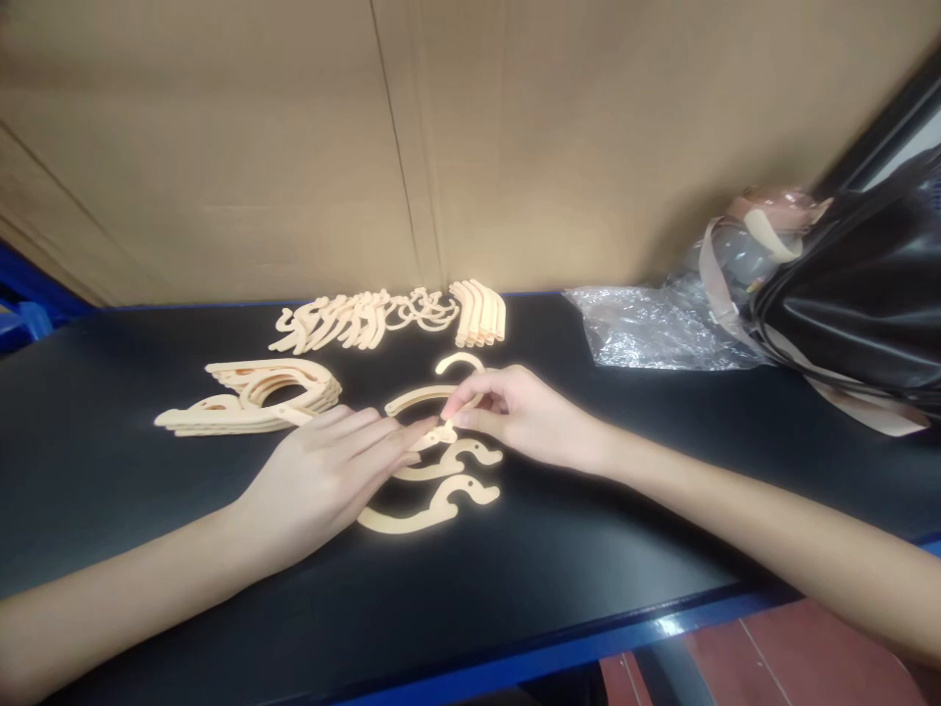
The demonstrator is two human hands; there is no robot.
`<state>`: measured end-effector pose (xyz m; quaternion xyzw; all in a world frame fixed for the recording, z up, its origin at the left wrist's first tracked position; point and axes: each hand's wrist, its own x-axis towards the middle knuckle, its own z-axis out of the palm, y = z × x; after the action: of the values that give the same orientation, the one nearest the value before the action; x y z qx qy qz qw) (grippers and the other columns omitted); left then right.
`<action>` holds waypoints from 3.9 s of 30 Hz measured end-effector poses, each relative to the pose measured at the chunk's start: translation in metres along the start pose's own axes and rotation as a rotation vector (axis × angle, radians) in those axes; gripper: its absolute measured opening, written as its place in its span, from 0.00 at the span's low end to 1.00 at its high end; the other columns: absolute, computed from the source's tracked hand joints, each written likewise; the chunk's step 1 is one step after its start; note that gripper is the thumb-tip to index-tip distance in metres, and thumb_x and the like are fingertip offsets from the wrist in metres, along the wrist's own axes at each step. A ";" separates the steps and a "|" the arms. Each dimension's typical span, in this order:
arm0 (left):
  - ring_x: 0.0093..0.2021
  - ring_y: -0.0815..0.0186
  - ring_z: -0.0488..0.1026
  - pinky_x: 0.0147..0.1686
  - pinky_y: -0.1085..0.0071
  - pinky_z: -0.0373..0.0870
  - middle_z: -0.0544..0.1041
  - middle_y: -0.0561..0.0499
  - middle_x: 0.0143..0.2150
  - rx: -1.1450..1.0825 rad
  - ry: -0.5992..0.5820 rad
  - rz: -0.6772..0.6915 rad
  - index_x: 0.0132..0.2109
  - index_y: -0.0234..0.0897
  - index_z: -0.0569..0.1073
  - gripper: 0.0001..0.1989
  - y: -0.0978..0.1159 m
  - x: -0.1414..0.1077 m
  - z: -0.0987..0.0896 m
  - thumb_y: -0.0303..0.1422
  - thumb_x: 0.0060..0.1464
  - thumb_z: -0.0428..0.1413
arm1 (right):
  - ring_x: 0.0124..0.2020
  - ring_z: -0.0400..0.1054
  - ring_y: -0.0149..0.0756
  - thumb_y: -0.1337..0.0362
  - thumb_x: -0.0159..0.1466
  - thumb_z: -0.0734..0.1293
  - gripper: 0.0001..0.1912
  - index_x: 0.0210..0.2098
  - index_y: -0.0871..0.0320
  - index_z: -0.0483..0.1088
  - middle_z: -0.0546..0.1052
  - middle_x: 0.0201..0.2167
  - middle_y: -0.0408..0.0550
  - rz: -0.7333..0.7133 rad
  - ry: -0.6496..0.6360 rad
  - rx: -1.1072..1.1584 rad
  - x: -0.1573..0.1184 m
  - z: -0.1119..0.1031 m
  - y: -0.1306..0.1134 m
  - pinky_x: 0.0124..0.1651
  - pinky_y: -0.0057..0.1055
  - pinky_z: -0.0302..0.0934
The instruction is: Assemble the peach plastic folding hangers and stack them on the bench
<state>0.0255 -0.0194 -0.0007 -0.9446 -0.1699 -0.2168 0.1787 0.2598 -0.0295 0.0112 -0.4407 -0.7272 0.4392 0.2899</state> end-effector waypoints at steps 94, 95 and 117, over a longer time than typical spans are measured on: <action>0.28 0.72 0.74 0.33 0.77 0.72 0.75 0.55 0.28 -1.647 -0.224 -1.100 0.32 0.35 0.70 0.08 -0.013 0.017 -0.017 0.34 0.54 0.60 | 0.22 0.58 0.28 0.59 0.70 0.58 0.17 0.30 0.59 0.71 0.68 0.21 0.40 -0.755 0.274 -1.275 -0.003 0.009 0.014 0.26 0.28 0.49; 0.27 0.72 0.73 0.31 0.77 0.72 0.75 0.55 0.28 -1.637 -0.229 -1.100 0.32 0.35 0.70 0.09 -0.013 0.017 -0.017 0.34 0.54 0.60 | 0.21 0.58 0.28 0.59 0.70 0.58 0.17 0.29 0.59 0.71 0.68 0.21 0.40 -0.757 0.262 -1.265 -0.003 0.009 0.014 0.25 0.28 0.49; 0.28 0.67 0.76 0.27 0.77 0.71 0.81 0.44 0.30 -1.523 -0.298 -1.084 0.42 0.32 0.80 0.13 -0.013 0.018 -0.014 0.35 0.59 0.55 | 0.18 0.61 0.25 0.52 0.70 0.55 0.25 0.26 0.59 0.72 0.72 0.18 0.40 -0.480 0.185 -0.944 -0.001 0.009 0.017 0.23 0.27 0.44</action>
<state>0.0307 -0.0093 0.0236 -0.6174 -0.4193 -0.2002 -0.6347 0.2596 -0.0304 -0.0082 -0.3813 -0.8974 -0.0547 0.2154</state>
